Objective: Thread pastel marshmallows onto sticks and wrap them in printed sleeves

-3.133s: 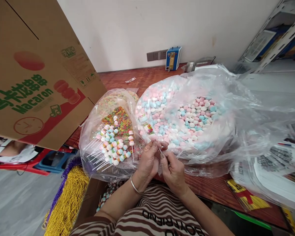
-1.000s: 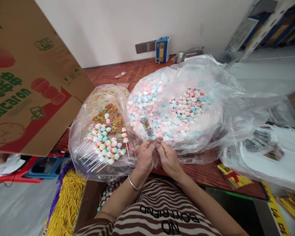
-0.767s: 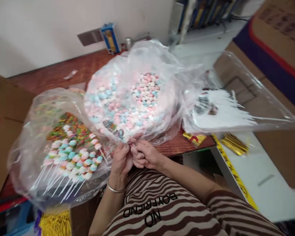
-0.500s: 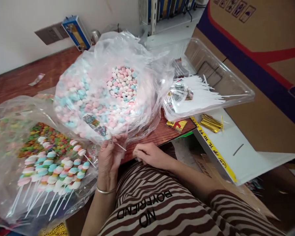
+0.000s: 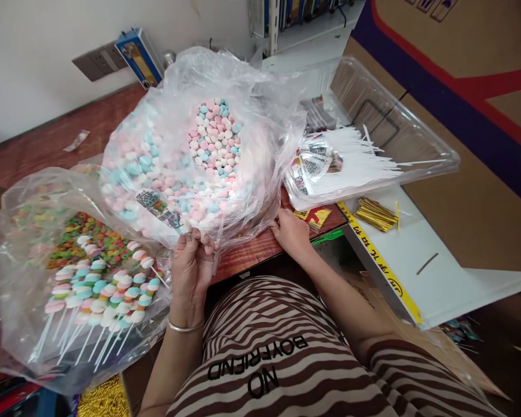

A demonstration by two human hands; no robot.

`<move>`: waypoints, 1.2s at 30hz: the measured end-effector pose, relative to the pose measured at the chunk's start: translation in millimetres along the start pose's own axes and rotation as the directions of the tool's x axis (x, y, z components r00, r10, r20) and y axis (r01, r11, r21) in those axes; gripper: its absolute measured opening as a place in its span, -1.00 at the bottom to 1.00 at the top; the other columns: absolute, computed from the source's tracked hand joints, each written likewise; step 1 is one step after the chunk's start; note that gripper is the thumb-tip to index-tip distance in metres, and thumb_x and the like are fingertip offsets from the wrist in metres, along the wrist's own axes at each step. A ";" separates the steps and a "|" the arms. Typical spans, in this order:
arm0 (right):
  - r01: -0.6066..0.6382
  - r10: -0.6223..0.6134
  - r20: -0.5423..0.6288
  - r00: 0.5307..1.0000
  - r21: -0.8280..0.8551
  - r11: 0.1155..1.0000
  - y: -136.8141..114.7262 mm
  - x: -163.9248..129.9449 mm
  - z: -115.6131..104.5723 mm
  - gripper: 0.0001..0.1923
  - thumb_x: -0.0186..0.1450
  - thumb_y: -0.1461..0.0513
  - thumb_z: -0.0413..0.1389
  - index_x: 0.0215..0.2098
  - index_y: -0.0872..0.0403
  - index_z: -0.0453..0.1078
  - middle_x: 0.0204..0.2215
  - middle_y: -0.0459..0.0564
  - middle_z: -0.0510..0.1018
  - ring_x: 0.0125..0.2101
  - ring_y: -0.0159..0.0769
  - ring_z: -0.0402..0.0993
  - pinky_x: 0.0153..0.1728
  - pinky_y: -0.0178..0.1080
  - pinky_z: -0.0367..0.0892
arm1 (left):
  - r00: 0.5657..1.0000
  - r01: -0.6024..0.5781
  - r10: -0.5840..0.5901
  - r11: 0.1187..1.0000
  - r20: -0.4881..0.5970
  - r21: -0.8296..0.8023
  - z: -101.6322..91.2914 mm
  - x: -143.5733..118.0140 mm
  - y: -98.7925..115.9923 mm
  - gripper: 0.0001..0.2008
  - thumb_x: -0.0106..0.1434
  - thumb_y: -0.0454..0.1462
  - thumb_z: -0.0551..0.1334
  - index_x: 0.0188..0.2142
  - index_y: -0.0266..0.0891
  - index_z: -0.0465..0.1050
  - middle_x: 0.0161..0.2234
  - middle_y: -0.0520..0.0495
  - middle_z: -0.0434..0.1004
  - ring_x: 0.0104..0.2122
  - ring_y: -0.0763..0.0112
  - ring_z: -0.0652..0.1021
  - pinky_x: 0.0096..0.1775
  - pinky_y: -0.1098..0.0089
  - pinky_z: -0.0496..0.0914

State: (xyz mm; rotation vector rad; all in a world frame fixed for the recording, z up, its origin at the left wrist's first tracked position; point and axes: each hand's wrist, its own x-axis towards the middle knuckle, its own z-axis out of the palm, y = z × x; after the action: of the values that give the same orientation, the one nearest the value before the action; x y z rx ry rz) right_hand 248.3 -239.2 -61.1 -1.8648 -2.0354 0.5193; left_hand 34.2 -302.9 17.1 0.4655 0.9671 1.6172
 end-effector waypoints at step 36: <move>0.116 -0.089 0.126 0.988 -0.229 0.967 5.9 -39.0 -12.8 -0.82 0.41 0.27 0.03 -0.32 0.11 0.42 -0.31 0.10 0.61 -0.29 -0.14 0.51 -0.22 -0.15 0.11 | 0.992 -0.125 0.103 0.919 0.079 0.373 -6.7 -2.3 -19.2 -0.69 0.12 -0.06 0.47 -0.36 -0.25 0.54 -0.48 0.04 0.49 -0.55 0.57 0.43 -0.43 0.51 0.32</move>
State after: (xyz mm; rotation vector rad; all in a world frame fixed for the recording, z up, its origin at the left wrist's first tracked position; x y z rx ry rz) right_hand 263.0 -277.0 -52.5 -1.8839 -2.3456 0.3791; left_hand 41.7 -306.9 -1.5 0.8418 1.2329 1.5113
